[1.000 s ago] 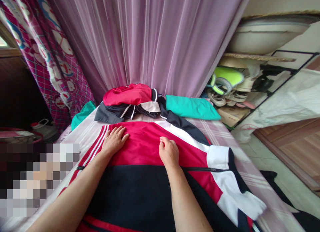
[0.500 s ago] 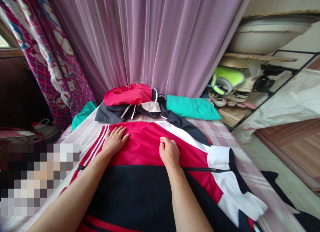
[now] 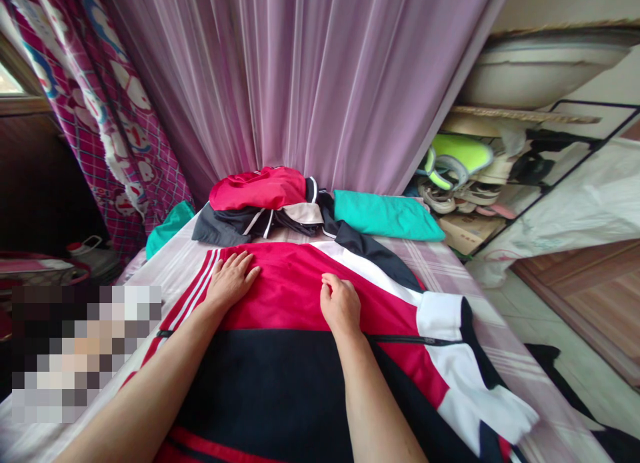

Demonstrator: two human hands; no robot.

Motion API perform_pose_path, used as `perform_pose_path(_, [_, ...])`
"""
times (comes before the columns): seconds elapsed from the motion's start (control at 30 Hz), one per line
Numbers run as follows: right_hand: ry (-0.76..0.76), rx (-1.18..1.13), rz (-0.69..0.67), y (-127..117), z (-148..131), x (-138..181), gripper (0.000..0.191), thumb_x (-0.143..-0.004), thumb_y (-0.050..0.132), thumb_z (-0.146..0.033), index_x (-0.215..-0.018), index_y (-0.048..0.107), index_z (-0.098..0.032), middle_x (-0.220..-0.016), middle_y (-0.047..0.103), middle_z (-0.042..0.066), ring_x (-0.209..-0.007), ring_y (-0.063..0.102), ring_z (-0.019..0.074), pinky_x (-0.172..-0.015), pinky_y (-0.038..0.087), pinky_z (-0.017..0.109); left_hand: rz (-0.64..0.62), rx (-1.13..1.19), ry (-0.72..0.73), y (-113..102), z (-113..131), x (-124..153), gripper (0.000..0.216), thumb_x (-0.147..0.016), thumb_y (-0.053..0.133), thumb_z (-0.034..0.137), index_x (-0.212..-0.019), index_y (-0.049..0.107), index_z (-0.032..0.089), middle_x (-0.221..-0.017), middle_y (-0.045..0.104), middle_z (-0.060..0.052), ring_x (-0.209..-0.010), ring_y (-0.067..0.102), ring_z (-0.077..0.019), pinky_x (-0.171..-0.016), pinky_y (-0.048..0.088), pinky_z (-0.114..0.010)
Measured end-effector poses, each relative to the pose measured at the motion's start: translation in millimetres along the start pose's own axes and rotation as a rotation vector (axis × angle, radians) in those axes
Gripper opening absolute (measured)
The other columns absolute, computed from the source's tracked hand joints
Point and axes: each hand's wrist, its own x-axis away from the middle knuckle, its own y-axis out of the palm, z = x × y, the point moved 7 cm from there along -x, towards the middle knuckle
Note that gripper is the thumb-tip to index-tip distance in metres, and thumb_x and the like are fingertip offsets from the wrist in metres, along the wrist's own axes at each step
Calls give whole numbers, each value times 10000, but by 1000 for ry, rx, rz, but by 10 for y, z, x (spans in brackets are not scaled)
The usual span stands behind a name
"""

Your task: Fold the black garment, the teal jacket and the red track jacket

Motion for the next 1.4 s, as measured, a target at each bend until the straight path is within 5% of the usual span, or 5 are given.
perform_pose_path(0.93, [-83,-104,86,-24,-48,5,300,-888,488,-185,-1092,704,-224,-1052,771,43,-968,692,190,-877,530,305,-11,-16,1,6,-6,-5,556,-982,349,513,-1445,494,243,-1545,451,-61,-1440,369,-298,-1196,229,-528])
perform_pose_path(1.4, [-27,29,-31,7,-72,8,312,-872,522,-146,-1107,715,-217,-1097,753,50,-1021,651,212,-940,498,329,-8,-6,4,6,-6,-8,565,-976,350,520,-1446,494,241,-1540,458,-74,-1442,365,-307,-1197,219,-533])
